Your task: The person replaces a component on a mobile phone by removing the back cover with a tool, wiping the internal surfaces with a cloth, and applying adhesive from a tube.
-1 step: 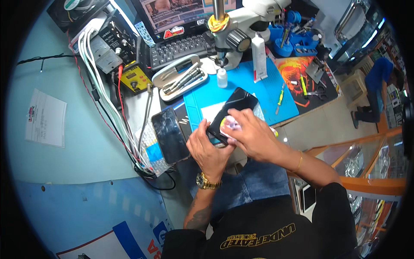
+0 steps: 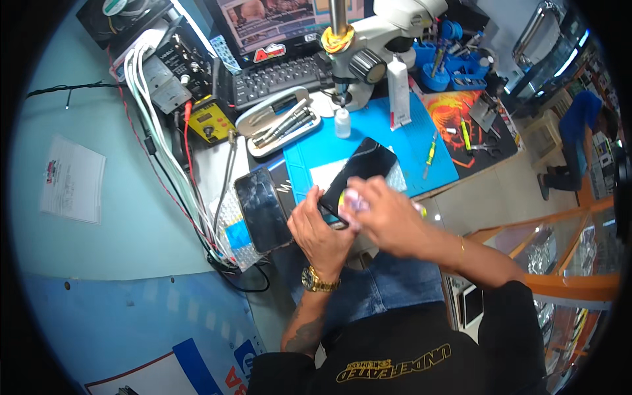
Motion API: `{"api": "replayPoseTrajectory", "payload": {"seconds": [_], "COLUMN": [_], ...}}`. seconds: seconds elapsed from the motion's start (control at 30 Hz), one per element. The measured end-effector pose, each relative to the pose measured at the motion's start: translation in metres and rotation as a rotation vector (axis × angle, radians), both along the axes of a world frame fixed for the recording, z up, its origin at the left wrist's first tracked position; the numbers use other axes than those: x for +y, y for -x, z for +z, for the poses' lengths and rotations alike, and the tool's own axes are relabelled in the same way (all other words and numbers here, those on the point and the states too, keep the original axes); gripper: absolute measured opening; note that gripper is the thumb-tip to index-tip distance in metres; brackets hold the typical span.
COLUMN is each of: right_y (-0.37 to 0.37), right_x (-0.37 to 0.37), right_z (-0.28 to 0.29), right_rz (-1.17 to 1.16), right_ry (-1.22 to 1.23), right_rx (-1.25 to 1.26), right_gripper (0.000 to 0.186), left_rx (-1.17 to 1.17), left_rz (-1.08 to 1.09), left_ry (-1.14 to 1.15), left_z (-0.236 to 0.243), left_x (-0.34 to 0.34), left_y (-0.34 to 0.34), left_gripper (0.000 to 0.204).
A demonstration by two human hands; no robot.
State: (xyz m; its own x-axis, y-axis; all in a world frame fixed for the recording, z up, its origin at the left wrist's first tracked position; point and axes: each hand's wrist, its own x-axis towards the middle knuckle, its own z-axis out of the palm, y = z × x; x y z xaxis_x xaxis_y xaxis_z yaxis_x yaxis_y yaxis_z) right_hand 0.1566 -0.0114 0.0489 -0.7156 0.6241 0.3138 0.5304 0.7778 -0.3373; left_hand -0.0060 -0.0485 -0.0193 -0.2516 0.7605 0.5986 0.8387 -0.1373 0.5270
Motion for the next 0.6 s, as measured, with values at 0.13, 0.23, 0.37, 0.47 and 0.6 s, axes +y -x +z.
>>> {"api": "replayPoseTrajectory", "payload": {"seconds": [0.13,0.23,0.37,0.47,0.6], "right_y": [-0.003,-0.002,-0.012,-0.001,0.013], "right_x": [0.013,0.006,0.002,0.019,0.021], "right_z": [-0.004,0.000,0.004,0.003,-0.007], "right_rz": [-0.041,0.073,0.137,0.092,0.032], "right_ry": [-0.032,-0.049,-0.007,-0.032,-0.068], "right_rx": [-0.018,-0.032,-0.038,-0.024,-0.041], "right_gripper": [0.037,0.037,0.033,0.033,0.037], "left_rx": [-0.026,-0.045,0.005,-0.040,-0.038], "left_rz": [-0.029,-0.031,-0.011,-0.026,-0.022], "left_ry": [0.026,-0.003,-0.013,-0.008,-0.003], "left_z": [0.007,0.006,-0.003,0.003,0.004], "left_x": [-0.002,-0.001,0.000,0.000,0.001], "left_y": [-0.001,0.000,0.001,-0.001,-0.003], "left_gripper": [0.094,0.096,0.097,0.092,0.091]}}
